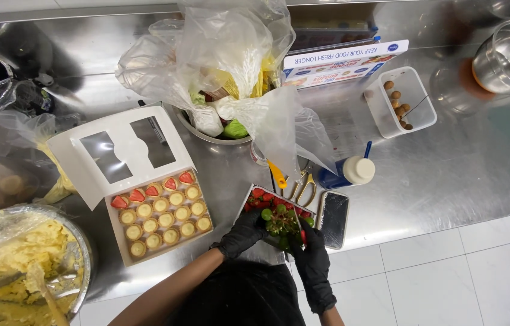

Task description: Decorating mini fruit tarts with sliced strawberries and green grapes in a bakery production area.

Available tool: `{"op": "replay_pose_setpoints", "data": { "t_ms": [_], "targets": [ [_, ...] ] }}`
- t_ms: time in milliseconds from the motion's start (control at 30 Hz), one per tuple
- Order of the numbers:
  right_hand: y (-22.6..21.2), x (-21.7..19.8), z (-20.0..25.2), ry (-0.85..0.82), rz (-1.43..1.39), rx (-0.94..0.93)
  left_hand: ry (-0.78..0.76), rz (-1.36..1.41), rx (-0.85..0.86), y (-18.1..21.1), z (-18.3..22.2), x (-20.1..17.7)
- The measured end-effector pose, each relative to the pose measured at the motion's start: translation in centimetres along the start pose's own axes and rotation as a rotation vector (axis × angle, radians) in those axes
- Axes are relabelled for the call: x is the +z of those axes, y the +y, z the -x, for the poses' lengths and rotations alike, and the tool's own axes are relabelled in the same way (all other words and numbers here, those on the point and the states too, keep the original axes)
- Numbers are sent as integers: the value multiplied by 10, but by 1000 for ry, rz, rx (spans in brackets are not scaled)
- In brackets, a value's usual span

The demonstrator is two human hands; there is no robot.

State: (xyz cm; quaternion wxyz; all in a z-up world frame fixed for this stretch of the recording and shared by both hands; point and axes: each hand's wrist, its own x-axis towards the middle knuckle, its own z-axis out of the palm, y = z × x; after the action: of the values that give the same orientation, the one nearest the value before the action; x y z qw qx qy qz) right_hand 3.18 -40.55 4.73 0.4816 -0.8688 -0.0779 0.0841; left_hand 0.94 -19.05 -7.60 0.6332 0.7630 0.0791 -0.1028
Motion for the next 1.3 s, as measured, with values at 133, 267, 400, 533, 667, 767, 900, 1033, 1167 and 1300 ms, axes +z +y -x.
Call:
{"op": "replay_pose_setpoints", "data": {
  "t_ms": [133, 267, 400, 533, 667, 767, 900, 1033, 1167, 1300],
  "targets": [
    [26, -3, -25, -50, 168, 89, -71, -31, -73, 14, -6, 3],
    [88, 9, -45, -74, -267, 262, -188, 165, -59, 25, -13, 14],
    [109, 11, -50, -76, -396, 278, -218, 381, -85, 82, -3, 1],
    [102, 8, -51, -40, -473, 402, -309, 579, -136, 125, 12, -13],
    [68, -1, -46, -60, -483, 366, -351, 669, -142, 114, 14, -17],
    [69, 1, -41, -53, -431, 369, -307, 825, -281, 69, 11, -16],
    [78, 10, -48, -50, -400, 317, -332, 927, -370, 66, 7, -21],
    [65, 18, -53, -70, -341, 328, -369, 1125, -363, 74, 3, -31],
    [57, 23, -54, -128, -311, 206, -465, 1596, -173, 68, -4, -37],
    [37, 28, -47, -139, -108, 159, -186, 1235, -244, 77, 6, -30]
  ]
}}
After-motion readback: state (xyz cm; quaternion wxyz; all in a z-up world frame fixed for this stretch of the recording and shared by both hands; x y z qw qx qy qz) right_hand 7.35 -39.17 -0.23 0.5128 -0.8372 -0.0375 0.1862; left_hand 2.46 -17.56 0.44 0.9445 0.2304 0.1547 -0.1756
